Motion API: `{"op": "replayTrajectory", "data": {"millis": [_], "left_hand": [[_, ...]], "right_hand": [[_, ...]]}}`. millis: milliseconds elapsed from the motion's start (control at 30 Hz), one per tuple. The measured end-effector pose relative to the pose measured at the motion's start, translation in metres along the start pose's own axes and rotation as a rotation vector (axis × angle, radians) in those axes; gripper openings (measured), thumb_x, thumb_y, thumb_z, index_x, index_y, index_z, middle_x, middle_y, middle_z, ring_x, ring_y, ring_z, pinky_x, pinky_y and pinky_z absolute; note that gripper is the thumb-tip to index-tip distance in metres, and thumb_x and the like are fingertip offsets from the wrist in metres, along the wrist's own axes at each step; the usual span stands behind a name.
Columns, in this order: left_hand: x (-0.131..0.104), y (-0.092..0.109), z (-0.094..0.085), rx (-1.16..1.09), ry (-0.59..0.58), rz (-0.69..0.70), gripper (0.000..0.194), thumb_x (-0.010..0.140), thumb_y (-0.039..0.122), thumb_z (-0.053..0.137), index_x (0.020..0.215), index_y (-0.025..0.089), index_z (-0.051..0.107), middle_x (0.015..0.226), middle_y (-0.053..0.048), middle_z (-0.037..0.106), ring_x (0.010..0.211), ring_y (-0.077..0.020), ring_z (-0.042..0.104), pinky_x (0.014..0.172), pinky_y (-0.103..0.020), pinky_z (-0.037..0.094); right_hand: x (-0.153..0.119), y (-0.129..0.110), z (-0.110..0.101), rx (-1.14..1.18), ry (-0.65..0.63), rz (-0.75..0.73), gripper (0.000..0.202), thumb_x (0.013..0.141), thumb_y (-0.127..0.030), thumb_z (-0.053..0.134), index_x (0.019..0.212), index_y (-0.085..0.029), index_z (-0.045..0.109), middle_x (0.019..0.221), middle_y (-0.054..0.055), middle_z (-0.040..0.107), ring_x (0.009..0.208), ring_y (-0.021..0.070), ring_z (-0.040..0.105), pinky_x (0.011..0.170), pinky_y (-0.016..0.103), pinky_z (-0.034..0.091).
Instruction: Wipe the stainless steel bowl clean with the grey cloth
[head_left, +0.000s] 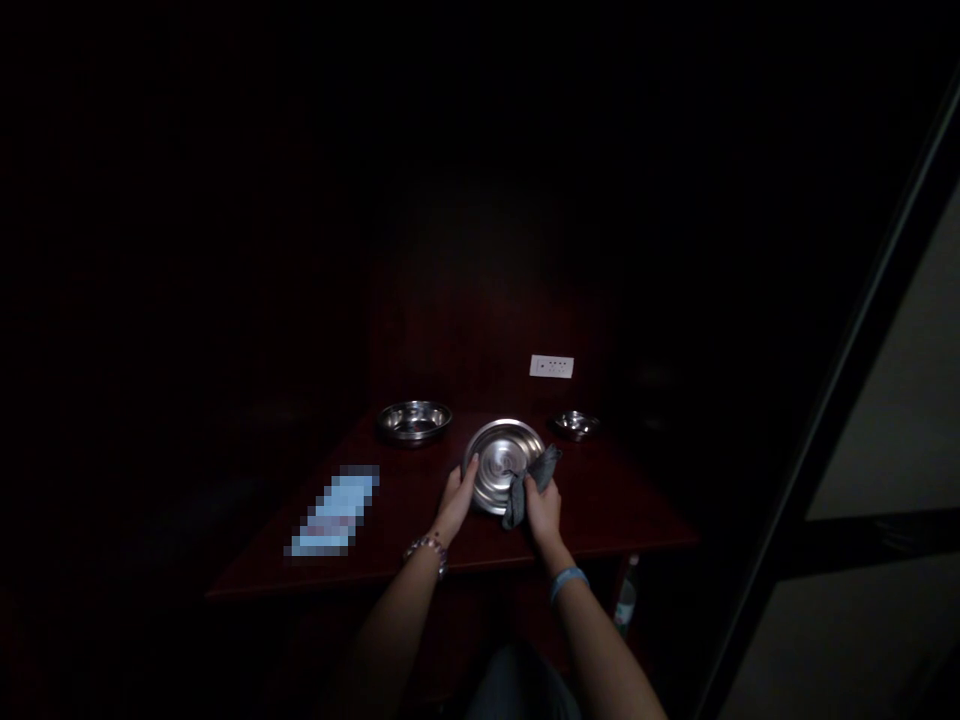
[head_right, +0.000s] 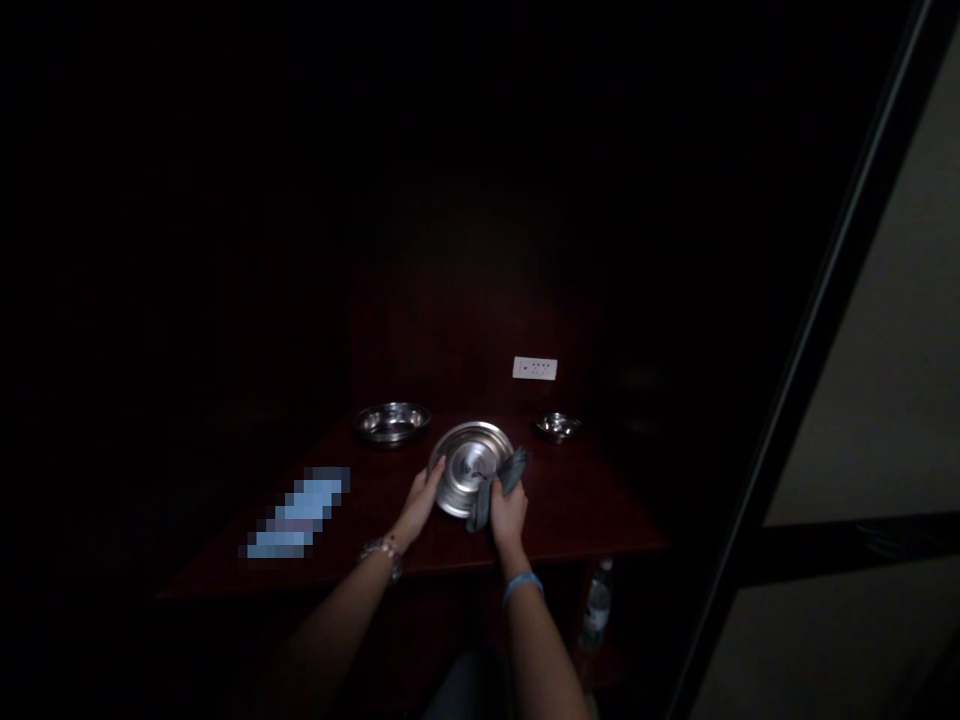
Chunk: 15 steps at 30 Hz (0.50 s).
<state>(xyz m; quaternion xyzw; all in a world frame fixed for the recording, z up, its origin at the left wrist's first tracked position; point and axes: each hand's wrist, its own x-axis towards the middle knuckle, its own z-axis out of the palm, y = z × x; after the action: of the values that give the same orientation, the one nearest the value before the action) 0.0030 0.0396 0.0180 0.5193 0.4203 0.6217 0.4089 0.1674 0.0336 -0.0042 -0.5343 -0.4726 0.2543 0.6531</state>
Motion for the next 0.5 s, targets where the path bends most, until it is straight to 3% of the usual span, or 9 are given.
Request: {"op": "replayTrajectory", "data": {"millis": [167,267,400,500], "left_hand": [[-0.005,0.003,0.000,0.018,-0.081,-0.032,0.051,0.090,0.050,0.060,0.125,0.014,0.067,0.135,-0.014,0.070,0.132,-0.0288,0.061,0.116,-0.038,0.043],[-0.009,0.004,0.002,0.080,-0.182,0.052,0.057,0.087,0.049,0.063,0.132,0.014,0.063,0.143,-0.013,0.064,0.136,-0.0286,0.058,0.117,-0.035,0.042],[-0.015,0.006,0.002,0.392,-0.265,0.099,0.069,0.076,0.051,0.074,0.137,0.022,0.061,0.146,-0.008,0.063,0.139,-0.0297,0.055,0.119,-0.037,0.040],[-0.017,0.006,0.000,0.594,-0.342,0.062,0.062,0.079,0.055,0.069,0.132,0.023,0.067,0.140,-0.008,0.067,0.137,-0.0314,0.057,0.118,-0.039,0.040]], "right_hand": [[0.000,0.000,-0.002,-0.040,0.029,0.020,0.038,0.085,-0.041,0.057,0.108,-0.016,0.073,0.105,0.012,0.079,0.101,0.0283,0.075,0.090,0.034,0.056],[0.000,-0.001,-0.002,-0.018,0.034,0.029,0.041,0.085,-0.043,0.057,0.111,-0.016,0.073,0.107,0.012,0.079,0.102,0.0276,0.075,0.090,0.032,0.056],[0.001,-0.002,-0.001,0.042,0.063,0.028,0.045,0.087,-0.045,0.056,0.116,-0.014,0.070,0.112,0.014,0.078,0.105,0.0273,0.075,0.093,0.033,0.055],[0.001,-0.002,-0.001,0.029,0.044,0.008,0.042,0.087,-0.044,0.057,0.113,-0.015,0.071,0.111,0.014,0.078,0.104,0.0279,0.075,0.093,0.034,0.056]]}}
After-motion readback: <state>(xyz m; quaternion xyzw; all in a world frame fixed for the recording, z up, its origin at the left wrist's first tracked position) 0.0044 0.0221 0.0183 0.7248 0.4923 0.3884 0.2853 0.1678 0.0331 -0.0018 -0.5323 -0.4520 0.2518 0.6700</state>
